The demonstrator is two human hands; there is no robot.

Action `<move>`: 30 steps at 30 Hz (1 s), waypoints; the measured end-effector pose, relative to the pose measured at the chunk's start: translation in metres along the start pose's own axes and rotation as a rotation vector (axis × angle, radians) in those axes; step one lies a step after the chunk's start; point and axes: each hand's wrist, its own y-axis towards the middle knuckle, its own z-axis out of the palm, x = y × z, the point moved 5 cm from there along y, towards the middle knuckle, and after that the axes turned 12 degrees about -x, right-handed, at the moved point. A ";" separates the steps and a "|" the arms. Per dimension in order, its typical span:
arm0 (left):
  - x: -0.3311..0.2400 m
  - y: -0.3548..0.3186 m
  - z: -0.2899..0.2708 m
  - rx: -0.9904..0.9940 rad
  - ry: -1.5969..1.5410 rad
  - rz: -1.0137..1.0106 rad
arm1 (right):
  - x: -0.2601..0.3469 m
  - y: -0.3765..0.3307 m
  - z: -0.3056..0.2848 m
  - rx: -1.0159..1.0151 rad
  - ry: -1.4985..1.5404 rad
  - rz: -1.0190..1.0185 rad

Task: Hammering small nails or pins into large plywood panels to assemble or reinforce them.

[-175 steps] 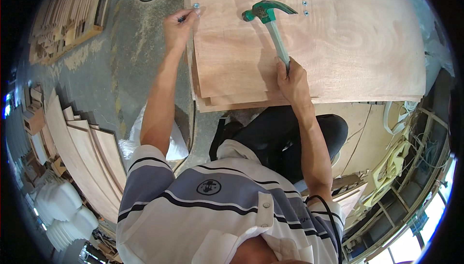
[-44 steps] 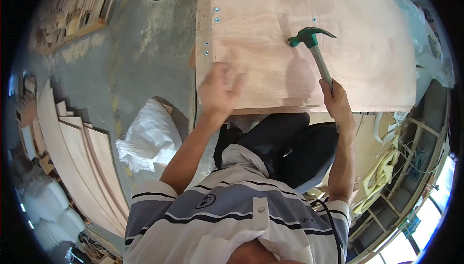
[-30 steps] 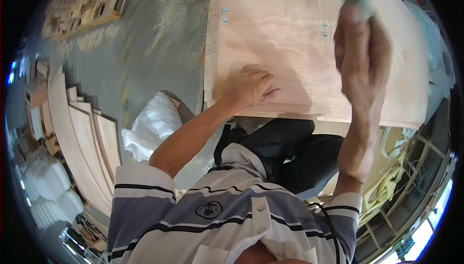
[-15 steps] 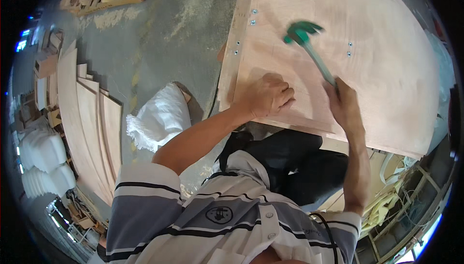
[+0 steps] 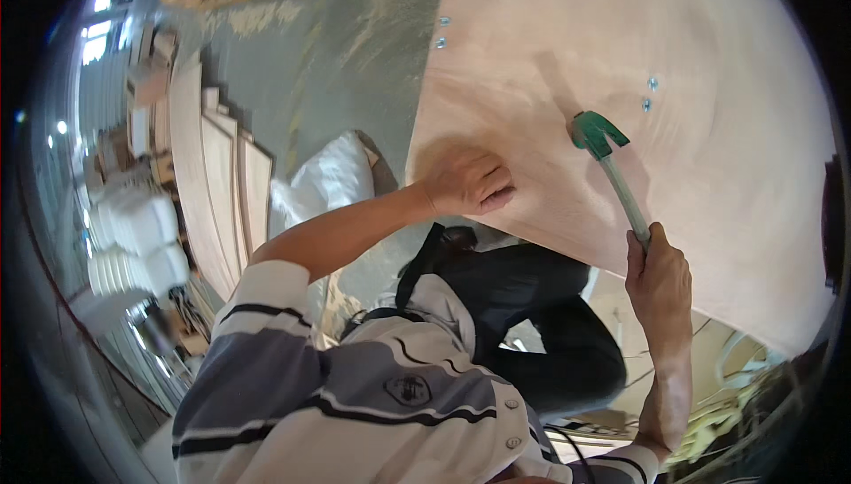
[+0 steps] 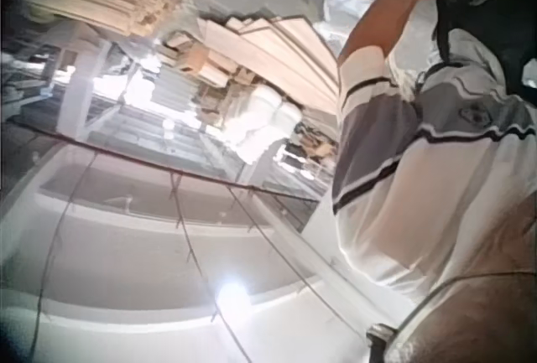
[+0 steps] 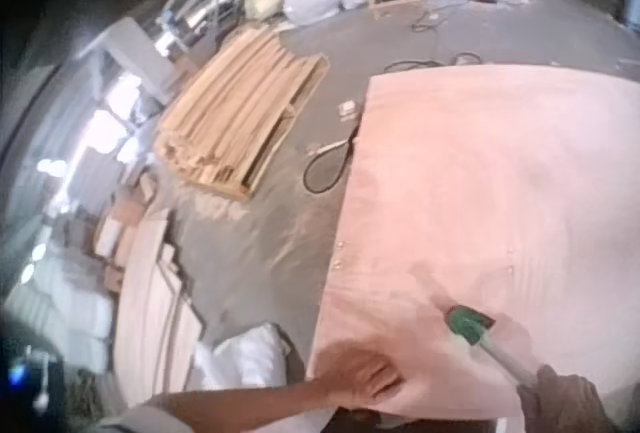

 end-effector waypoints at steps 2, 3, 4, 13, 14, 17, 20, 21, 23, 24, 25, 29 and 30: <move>0.005 -0.012 0.003 0.038 -0.032 -0.001 | 0.003 0.014 -0.013 0.050 -0.039 -0.068; 0.010 -0.015 0.003 0.010 -0.001 -0.037 | 0.008 0.020 -0.018 0.076 -0.075 -0.091; 0.009 -0.019 0.007 0.028 -0.004 -0.016 | 0.011 0.023 -0.020 0.125 -0.148 -0.074; -0.004 -0.028 0.046 -0.080 0.149 0.054 | 0.078 0.059 -0.055 0.353 -0.317 0.037; -0.008 -0.040 0.052 -0.075 0.395 0.059 | 0.086 0.051 -0.049 0.355 -0.321 -0.002; -0.046 -0.009 0.071 0.403 -0.138 -0.941 | 0.076 0.057 -0.048 0.319 -0.352 0.050; -0.114 -0.018 0.053 0.351 -0.111 -0.395 | 0.045 0.083 0.020 0.309 -0.223 -0.064; -0.137 -0.016 0.020 0.069 -0.486 -0.989 | 0.027 0.083 0.022 0.319 -0.228 -0.026; -0.179 -0.022 -0.060 -0.214 -0.832 -1.114 | 0.020 0.072 0.013 0.380 -0.057 -0.101; -0.199 -0.010 -0.115 -0.008 -0.966 -1.381 | -0.028 0.076 0.007 0.329 0.111 0.081; -0.217 -0.050 -0.156 -0.178 -1.277 -1.452 | 0.008 0.058 0.011 0.330 -0.182 0.162; -0.295 -0.149 -0.260 -1.032 -1.461 -1.459 | 0.033 0.031 -0.001 0.637 0.004 0.249; -0.327 -0.167 -0.288 -1.295 -1.610 -1.543 | 0.049 0.009 -0.013 0.769 0.048 0.243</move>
